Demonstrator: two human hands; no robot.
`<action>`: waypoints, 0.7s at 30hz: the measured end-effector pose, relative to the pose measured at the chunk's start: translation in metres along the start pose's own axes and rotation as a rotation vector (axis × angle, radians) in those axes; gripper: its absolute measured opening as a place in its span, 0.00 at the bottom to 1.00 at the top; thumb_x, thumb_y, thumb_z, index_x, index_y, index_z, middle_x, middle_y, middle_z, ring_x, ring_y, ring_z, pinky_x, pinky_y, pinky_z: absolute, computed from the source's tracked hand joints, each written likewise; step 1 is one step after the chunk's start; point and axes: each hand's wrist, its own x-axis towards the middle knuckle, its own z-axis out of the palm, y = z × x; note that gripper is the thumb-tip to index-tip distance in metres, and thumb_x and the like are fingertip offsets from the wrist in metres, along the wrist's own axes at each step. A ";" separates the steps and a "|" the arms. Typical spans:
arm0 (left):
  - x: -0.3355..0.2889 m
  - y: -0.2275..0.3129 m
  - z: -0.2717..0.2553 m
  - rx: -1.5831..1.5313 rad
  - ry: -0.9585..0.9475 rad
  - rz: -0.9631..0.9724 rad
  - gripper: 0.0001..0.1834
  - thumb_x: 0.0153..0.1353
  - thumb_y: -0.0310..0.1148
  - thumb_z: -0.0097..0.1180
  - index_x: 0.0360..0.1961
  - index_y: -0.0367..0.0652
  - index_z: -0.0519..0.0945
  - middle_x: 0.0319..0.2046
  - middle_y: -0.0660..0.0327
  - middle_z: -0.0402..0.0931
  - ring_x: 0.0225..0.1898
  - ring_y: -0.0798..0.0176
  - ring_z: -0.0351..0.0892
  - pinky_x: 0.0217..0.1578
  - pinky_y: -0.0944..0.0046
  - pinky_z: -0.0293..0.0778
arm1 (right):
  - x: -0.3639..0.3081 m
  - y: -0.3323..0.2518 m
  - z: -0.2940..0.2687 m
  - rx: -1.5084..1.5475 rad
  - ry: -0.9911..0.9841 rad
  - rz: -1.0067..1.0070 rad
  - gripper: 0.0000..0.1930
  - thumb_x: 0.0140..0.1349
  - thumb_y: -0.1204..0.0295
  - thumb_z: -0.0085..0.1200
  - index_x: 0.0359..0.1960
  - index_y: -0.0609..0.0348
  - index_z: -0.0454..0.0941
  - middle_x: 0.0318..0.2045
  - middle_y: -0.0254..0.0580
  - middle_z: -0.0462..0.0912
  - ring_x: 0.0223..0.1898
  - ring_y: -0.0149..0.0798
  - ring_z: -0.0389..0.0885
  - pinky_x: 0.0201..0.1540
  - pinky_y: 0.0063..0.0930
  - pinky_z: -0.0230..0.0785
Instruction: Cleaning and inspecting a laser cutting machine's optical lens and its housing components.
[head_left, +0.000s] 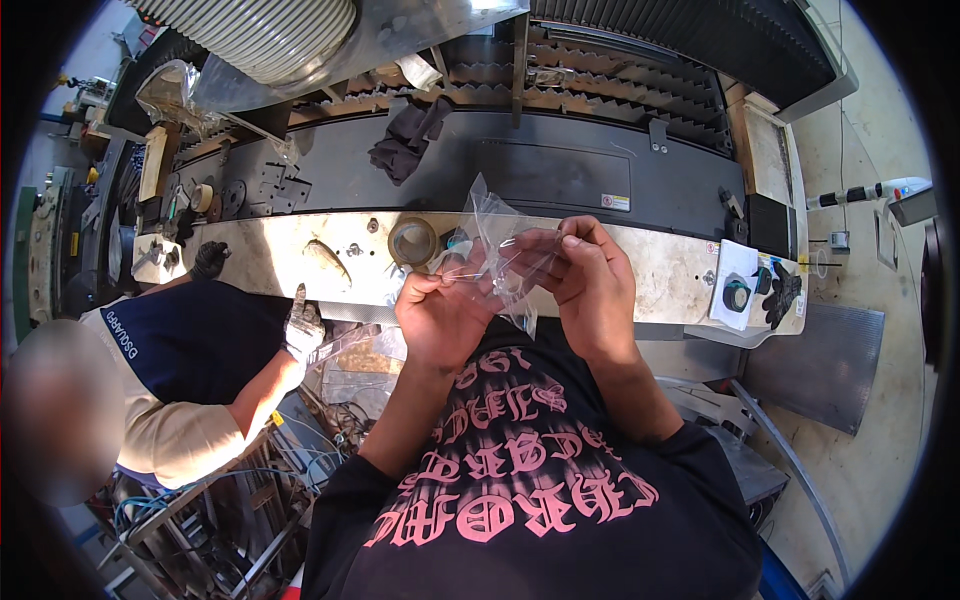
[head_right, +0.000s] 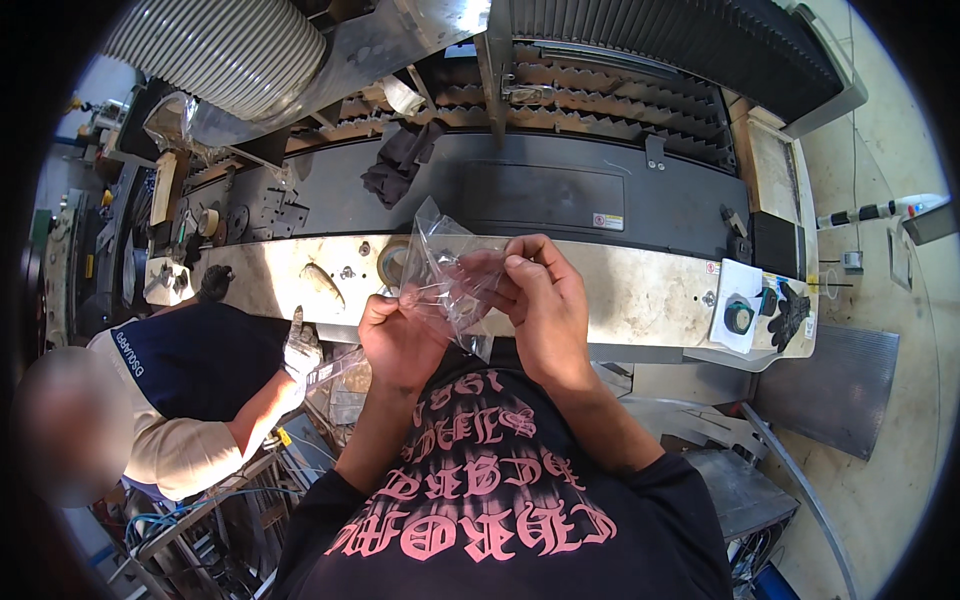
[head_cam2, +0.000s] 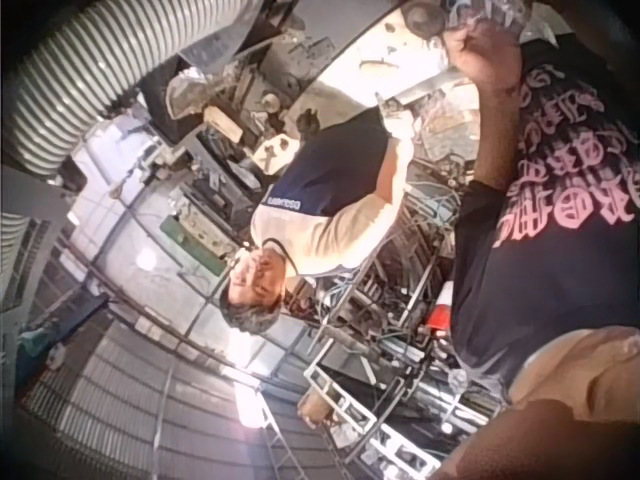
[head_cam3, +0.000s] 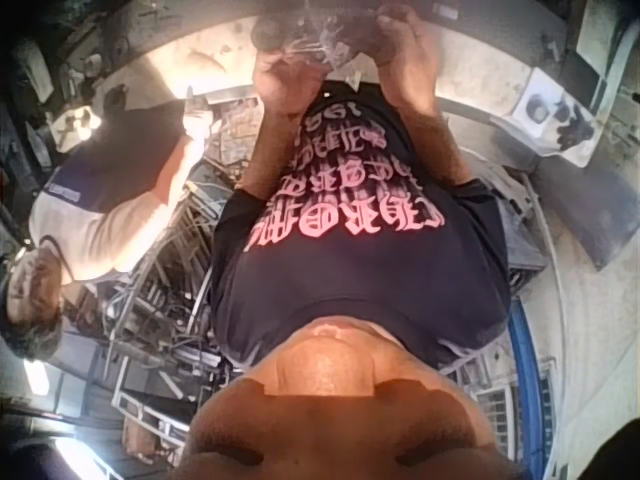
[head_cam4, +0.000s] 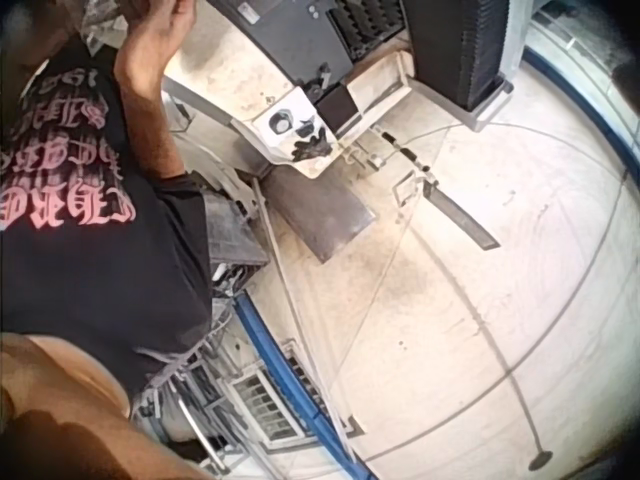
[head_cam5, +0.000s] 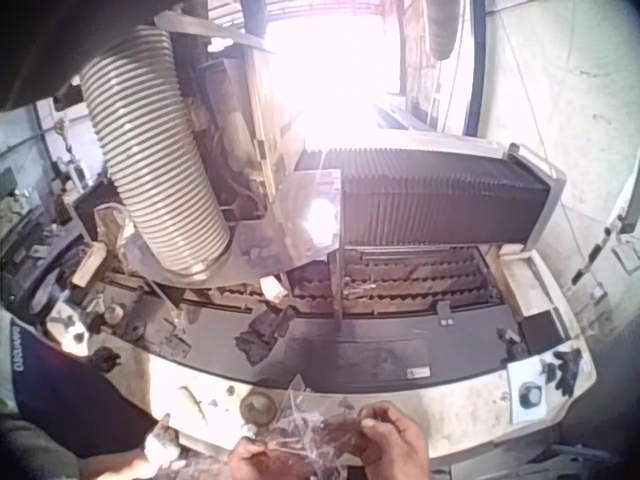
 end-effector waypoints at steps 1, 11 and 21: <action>0.000 0.001 -0.003 0.001 -0.003 0.001 0.09 0.56 0.39 0.46 0.26 0.46 0.73 0.53 0.55 0.77 0.61 0.46 0.70 0.61 0.38 0.65 | 0.000 0.000 0.001 0.000 -0.002 -0.002 0.05 0.71 0.73 0.40 0.42 0.62 0.66 0.45 0.58 0.83 0.49 0.52 0.85 0.54 0.43 0.78; -0.006 -0.004 0.016 0.084 -0.094 0.065 0.16 0.67 0.45 0.47 0.44 0.45 0.75 0.61 0.50 0.71 0.67 0.46 0.65 0.65 0.40 0.62 | -0.003 0.005 0.002 0.076 0.034 -0.071 0.06 0.72 0.73 0.37 0.47 0.59 0.63 0.48 0.60 0.81 0.51 0.55 0.83 0.57 0.46 0.76; -0.010 -0.013 0.022 0.385 0.143 0.126 0.17 0.74 0.38 0.51 0.58 0.42 0.67 0.55 0.54 0.78 0.52 0.65 0.78 0.55 0.64 0.73 | -0.001 0.025 -0.001 0.036 0.079 -0.145 0.04 0.73 0.74 0.39 0.45 0.58 0.65 0.49 0.58 0.81 0.50 0.51 0.84 0.58 0.42 0.76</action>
